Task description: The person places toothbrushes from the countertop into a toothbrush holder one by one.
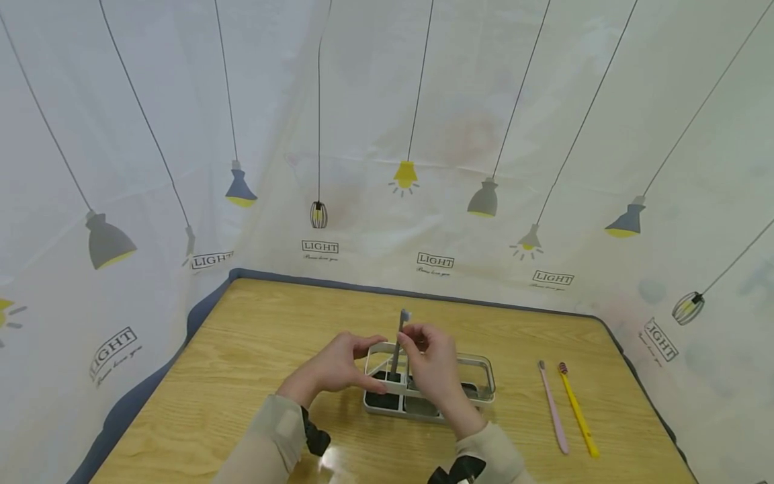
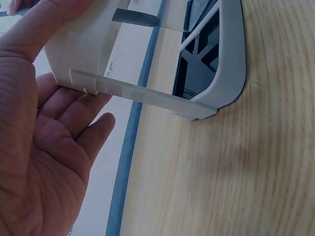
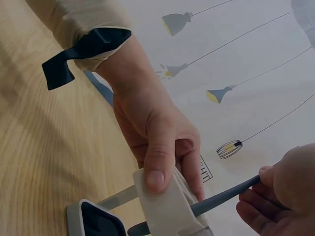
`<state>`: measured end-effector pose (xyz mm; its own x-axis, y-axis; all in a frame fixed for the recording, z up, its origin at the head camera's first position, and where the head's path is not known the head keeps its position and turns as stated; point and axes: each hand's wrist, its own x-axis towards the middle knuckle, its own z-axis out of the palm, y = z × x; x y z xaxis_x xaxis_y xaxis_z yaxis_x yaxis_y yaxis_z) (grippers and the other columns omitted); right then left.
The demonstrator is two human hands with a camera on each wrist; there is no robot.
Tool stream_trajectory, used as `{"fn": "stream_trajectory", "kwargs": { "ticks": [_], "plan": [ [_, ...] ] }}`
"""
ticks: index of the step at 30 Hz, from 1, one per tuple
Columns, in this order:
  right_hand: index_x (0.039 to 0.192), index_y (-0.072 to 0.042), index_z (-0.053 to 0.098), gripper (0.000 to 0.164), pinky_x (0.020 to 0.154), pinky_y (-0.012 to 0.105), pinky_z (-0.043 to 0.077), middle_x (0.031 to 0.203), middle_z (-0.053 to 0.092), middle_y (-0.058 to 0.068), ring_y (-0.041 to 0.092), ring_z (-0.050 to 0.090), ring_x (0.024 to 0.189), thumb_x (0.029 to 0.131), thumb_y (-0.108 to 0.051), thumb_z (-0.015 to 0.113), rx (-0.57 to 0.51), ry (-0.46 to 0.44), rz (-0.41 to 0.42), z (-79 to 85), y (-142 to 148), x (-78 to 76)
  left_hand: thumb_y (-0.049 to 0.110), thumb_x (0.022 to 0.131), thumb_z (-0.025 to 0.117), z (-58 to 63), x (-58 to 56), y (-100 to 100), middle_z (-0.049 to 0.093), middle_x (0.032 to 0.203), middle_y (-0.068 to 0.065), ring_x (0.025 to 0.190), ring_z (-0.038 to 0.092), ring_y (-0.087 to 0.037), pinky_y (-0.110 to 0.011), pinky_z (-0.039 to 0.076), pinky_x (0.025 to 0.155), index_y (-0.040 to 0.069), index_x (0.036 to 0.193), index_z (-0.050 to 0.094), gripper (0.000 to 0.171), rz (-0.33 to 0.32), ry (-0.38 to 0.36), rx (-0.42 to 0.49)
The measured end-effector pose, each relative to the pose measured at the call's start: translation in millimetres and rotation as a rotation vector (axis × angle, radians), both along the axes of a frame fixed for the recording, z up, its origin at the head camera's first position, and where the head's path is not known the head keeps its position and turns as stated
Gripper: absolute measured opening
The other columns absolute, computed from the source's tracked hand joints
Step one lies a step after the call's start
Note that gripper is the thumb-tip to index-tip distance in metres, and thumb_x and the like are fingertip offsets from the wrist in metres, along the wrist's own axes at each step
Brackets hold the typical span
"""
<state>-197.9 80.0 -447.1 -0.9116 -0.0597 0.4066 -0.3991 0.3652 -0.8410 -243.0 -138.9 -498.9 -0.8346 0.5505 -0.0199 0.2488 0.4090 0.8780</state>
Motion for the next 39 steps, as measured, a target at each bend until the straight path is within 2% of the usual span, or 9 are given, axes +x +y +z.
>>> {"fn": "stream_trajectory", "kwargs": {
  "ticks": [6, 14, 30, 39],
  "plan": [
    [0.1, -0.002, 0.074, 0.004, 0.069, 0.027, 0.056, 0.091, 0.073, 0.005, 0.022, 0.068, 0.081, 0.101, -0.005, 0.073, 0.024, -0.024, 0.014, -5.9, 0.0, 1.1, 0.042, 0.078, 0.096, 1.4, -0.4, 1.0, 0.051, 0.158, 0.001, 0.143, 0.051, -0.03, -0.047, 0.042, 0.117, 0.017, 0.157, 0.055, 0.092, 0.01, 0.013, -0.005],
    [0.099, -0.002, 0.075, 0.006, 0.067, 0.027, 0.056, 0.09, 0.073, 0.003, 0.016, 0.067, 0.078, 0.101, -0.007, 0.073, 0.064, -0.023, 0.019, -12.0, 1.6, 1.4, 0.04, 0.079, 0.097, 5.6, -0.3, 1.3, 0.056, 0.154, 0.002, 0.142, 0.052, -0.027, -0.048, 0.042, 0.117, 0.011, 0.157, 0.053, 0.095, -0.007, 0.02, 0.01],
    [0.097, -0.004, 0.077, 0.005, 0.067, 0.027, 0.055, 0.089, 0.073, 0.002, 0.014, 0.066, 0.077, 0.101, -0.005, 0.074, 0.099, -0.042, 0.042, -18.0, 3.0, 1.2, 0.04, 0.078, 0.097, 5.4, -0.9, 1.8, 0.057, 0.153, 0.002, 0.141, 0.053, -0.028, -0.049, 0.043, 0.117, 0.011, 0.157, 0.053, 0.095, -0.012, 0.023, 0.015],
    [0.104, -0.005, 0.079, 0.006, 0.072, 0.028, 0.058, 0.096, 0.075, 0.002, 0.015, 0.068, 0.084, 0.099, -0.006, 0.076, 0.064, -0.131, 0.029, -18.8, 10.4, 4.3, 0.042, 0.077, 0.097, 1.7, 1.4, 1.3, 0.055, 0.155, 0.0, 0.142, 0.052, -0.029, -0.049, 0.041, 0.118, 0.011, 0.157, 0.053, 0.097, 0.003, 0.006, 0.006]
  ]
}}
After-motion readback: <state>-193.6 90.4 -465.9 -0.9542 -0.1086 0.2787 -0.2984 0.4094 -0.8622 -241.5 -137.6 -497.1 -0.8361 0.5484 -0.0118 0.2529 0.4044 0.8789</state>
